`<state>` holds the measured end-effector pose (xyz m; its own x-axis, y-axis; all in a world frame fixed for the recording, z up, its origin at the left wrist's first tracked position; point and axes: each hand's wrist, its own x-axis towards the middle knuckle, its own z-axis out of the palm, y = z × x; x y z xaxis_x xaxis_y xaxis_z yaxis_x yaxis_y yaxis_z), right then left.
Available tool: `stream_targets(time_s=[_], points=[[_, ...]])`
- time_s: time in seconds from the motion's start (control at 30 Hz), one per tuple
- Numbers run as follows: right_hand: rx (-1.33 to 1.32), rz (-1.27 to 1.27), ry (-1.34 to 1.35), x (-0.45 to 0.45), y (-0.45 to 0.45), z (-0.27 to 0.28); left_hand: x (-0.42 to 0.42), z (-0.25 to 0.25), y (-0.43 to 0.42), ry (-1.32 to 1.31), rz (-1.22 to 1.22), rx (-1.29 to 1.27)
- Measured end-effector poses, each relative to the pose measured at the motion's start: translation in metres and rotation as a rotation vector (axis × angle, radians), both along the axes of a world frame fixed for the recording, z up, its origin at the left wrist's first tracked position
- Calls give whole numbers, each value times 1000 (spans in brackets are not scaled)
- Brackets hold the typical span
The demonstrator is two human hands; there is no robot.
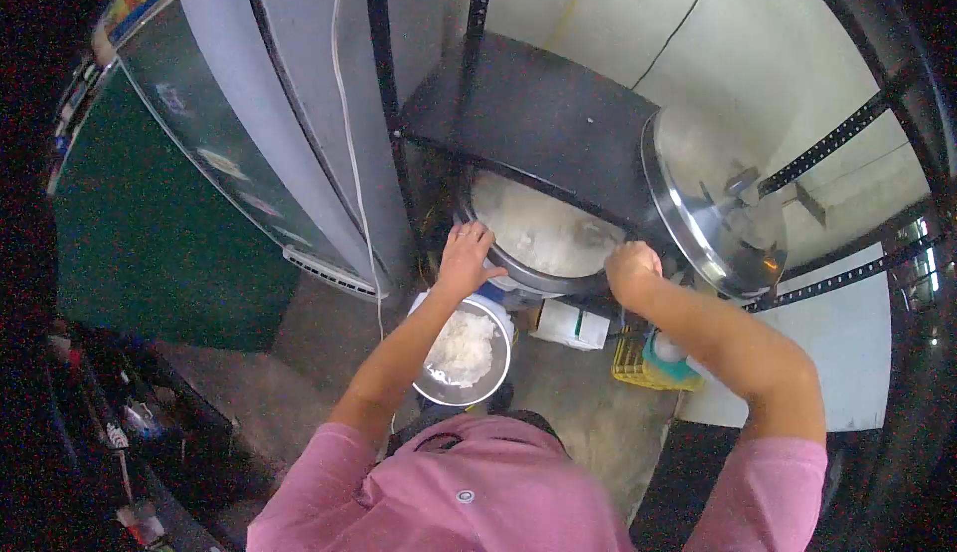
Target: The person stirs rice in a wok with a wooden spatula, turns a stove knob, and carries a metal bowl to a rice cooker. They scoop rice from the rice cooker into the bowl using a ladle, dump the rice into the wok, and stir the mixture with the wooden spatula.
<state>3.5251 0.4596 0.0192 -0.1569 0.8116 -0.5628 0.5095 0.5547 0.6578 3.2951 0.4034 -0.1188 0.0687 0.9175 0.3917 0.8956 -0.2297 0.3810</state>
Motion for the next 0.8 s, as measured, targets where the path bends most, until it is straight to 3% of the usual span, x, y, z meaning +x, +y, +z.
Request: stream_targets(time_s=[0.2,0.4,0.5,0.53,0.63,0.73,0.8], points=[[-45,6,341,1,12,3,1,1,0,50,48,-21],[-312,-406,101,-12,31,-8,0,-2,-1,56,57,-81],[-496,-230,-103,-12,41,-14,1,-5,-3,36,53,-75],[-708,-26,-392,0,61,-48,1,-6,-3,30,56,-56],[-739,-172,-371,14,79,-69,3,-3,-4,36,75,-47],[-1481,-146,506,86,122,-111,3,-2,-4,15,68,-70],[-1525,-512,690,118,129,-139,4,-1,-4,19,71,-67]])
